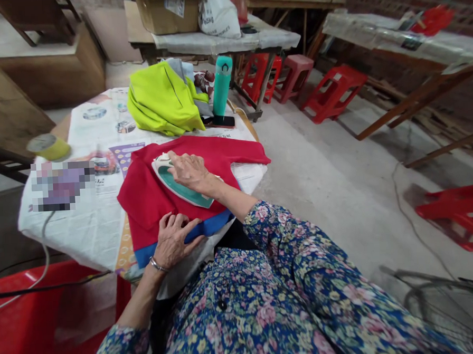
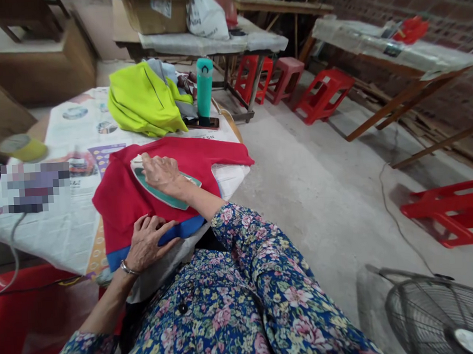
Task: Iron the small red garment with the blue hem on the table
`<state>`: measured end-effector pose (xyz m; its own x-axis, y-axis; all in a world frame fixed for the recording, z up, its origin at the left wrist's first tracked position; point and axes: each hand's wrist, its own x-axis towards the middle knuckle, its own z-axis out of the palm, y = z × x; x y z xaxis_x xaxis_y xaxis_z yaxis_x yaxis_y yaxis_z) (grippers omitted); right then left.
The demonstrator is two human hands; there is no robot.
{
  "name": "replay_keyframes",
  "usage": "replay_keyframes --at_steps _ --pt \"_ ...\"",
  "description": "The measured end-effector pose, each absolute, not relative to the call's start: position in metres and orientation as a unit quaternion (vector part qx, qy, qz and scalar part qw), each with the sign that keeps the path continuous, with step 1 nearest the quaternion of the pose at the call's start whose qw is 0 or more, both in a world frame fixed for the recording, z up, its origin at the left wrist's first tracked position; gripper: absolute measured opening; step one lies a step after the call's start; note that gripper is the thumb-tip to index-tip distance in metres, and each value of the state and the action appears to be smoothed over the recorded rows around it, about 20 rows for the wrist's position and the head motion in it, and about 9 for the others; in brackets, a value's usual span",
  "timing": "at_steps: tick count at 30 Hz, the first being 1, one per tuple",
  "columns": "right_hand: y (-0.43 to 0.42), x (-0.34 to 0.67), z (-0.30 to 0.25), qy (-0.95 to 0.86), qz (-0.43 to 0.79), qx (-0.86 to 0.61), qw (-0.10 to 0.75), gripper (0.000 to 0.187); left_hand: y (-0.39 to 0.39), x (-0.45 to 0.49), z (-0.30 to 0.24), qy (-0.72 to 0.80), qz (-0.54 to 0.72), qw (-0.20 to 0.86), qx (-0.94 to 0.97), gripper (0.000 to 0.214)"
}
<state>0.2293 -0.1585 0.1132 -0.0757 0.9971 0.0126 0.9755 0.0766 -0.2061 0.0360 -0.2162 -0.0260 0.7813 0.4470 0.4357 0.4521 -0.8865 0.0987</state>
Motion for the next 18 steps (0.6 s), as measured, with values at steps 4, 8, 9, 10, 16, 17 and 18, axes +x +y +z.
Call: replay_keyframes --at_steps 4,8,9,10,16,17,18 --pt "-0.192 0.233 0.119 -0.743 0.127 -0.654 0.059 0.052 -0.218 0.035 -0.026 -0.226 -0.264 0.003 -0.938 0.032" --pt "-0.217 0.255 0.123 -0.776 0.196 -0.597 0.057 0.065 -0.222 0.034 -0.026 -0.224 -0.297 -0.006 -0.928 0.020" --pt "-0.219 0.262 0.121 -0.781 0.214 -0.582 0.071 0.070 -0.223 0.034 -0.025 -0.224 -0.304 -0.003 -0.926 0.017" --pt "-0.219 0.270 0.117 -0.786 0.239 -0.563 0.094 0.075 -0.224 0.034 -0.024 -0.223 -0.310 0.003 -0.924 0.015" --pt "-0.211 0.284 0.084 -0.675 0.478 -0.474 0.301 0.081 -0.227 0.038 -0.015 -0.212 -0.310 0.028 -0.926 0.018" --pt "-0.210 0.280 0.082 -0.652 0.488 -0.483 0.322 0.079 -0.227 0.038 -0.014 -0.213 -0.308 0.027 -0.927 0.019" --pt "-0.210 0.274 0.081 -0.636 0.483 -0.498 0.338 0.077 -0.227 0.038 -0.014 -0.214 -0.306 0.027 -0.927 0.020"
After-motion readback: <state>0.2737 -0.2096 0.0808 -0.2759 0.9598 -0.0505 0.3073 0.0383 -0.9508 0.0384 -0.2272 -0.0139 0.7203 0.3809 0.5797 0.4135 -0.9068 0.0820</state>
